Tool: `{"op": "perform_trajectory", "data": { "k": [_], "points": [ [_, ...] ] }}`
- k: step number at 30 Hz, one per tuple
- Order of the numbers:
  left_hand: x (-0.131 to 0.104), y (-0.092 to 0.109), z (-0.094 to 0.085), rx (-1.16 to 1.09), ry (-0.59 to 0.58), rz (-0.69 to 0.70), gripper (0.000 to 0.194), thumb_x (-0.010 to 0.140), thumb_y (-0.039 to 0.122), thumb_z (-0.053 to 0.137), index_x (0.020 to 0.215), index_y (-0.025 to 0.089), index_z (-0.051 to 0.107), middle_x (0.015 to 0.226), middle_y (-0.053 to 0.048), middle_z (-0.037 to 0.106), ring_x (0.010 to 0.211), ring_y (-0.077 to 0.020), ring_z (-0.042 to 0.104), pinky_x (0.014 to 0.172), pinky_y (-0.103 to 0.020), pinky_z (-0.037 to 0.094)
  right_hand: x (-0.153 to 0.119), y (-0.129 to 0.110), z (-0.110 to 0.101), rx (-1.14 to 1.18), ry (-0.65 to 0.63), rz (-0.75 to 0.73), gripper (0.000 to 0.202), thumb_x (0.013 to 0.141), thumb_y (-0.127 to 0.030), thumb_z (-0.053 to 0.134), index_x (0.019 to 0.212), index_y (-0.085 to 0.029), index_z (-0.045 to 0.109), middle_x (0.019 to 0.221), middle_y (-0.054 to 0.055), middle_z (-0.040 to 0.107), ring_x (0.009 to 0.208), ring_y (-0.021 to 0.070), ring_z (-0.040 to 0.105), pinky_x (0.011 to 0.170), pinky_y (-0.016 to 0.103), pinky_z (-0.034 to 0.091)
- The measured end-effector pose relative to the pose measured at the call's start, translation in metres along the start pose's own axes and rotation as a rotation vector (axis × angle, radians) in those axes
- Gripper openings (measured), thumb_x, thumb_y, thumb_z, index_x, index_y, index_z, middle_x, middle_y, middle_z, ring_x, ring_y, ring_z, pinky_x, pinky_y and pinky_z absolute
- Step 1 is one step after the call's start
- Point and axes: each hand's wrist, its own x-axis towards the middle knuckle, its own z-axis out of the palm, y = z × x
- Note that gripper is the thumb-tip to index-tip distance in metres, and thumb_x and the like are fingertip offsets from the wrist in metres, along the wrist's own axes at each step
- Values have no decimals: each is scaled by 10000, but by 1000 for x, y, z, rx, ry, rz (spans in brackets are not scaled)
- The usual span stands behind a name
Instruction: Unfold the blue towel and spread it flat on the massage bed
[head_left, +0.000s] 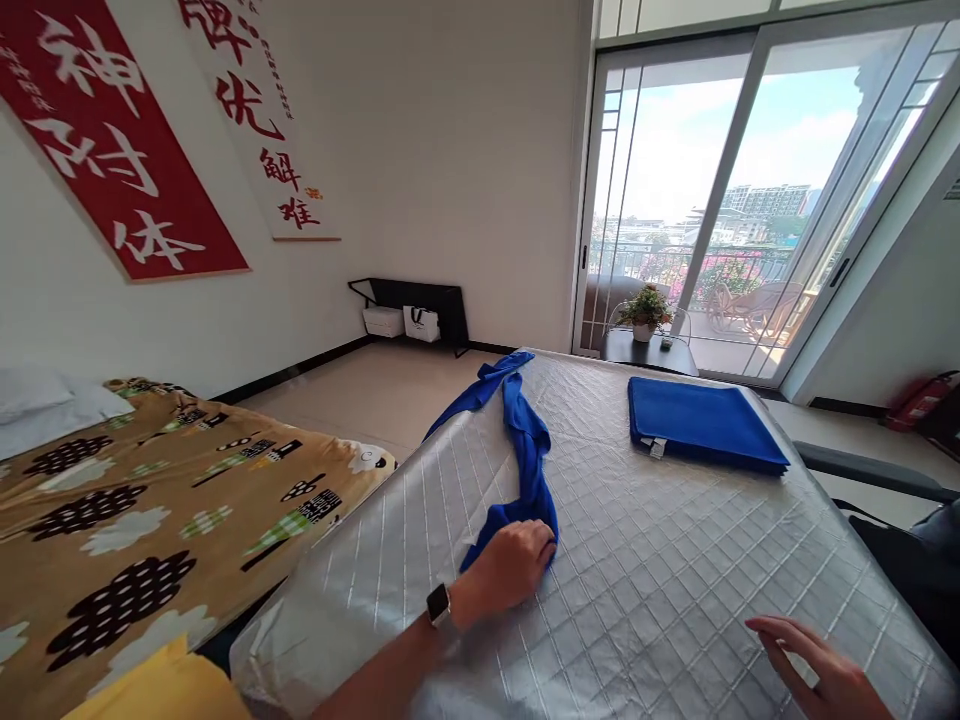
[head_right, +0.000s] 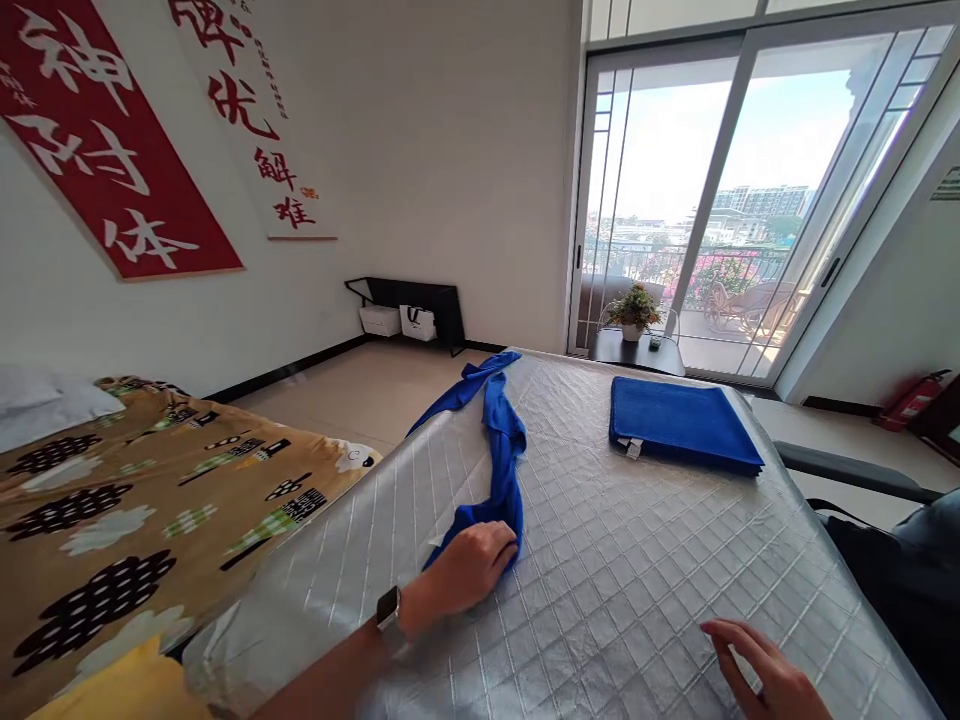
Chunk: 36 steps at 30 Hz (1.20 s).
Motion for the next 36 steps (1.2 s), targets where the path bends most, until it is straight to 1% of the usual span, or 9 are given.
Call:
{"op": "perform_trajectory", "data": {
  "k": [3,6,10,14,17,22,26,30,36],
  "points": [
    [-23,82,30,-184,-89,164,207,1037,341,436,1037,232,612,915,-46,726,827,-194,696,789,-291,514,12,-51,26,-17,-95,-192,328,944,-389,582,1255,-422,680,1227,-5,729,1052,248,735,878,339,642],
    [-30,124,45,-267,-220,397,220,1030,376,483,1046,221,638,910,-63,748,845,-206,717,794,-286,529,31,-97,51,-71,-237,-364,480,954,-305,581,1425,-398,565,1464,20,581,1282,250,610,1010,373,577],
    [-22,86,6,-503,-303,520,262,1020,433,518,1117,249,678,1100,-61,750,1059,-193,699,956,-267,515,56,-128,78,-101,-526,-507,690,873,-106,556,1491,-406,493,1639,3,328,1492,286,339,1179,507,402],
    [-27,-21,-64,-478,100,-177,336,1009,489,482,1120,249,689,1177,-60,720,1128,-215,665,1042,-355,491,62,-130,92,-78,-651,-466,756,799,2,477,1407,-434,580,1609,-32,390,1464,276,401,1186,525,388],
    [-39,-55,-86,-424,313,-439,364,990,523,479,1081,245,696,1190,-66,708,1162,-249,641,1074,-416,469,60,-129,96,-73,-601,-444,787,755,43,434,1382,-401,607,1576,-13,453,1419,263,469,1136,468,461],
    [-56,33,-53,-607,-23,-176,439,935,593,589,1272,318,653,1303,-48,670,1205,-237,617,1071,-349,461,54,-141,100,-73,-412,-471,772,762,38,451,1441,-321,529,1321,44,661,1184,229,633,988,379,562],
    [-66,95,-18,-646,-170,-249,786,785,596,774,1485,395,478,1468,-45,577,1332,-297,535,1152,-421,385,46,-152,95,-152,-209,-515,529,812,-69,575,1305,-260,570,1056,57,713,964,264,673,870,411,572],
    [-69,97,-19,-745,-271,-275,647,854,421,729,1461,426,505,1367,-4,662,1236,-268,614,1080,-398,448,41,-161,64,-209,-181,-538,357,823,-175,695,1150,-259,580,930,33,691,871,262,656,836,424,544],
    [-59,79,-83,-658,-242,-133,400,846,254,694,1232,358,707,1166,36,752,1040,-193,690,941,-270,488,42,-162,-1,-168,-254,-466,181,844,-254,721,829,-258,541,791,2,641,809,218,632,770,364,549]
  ]
}}
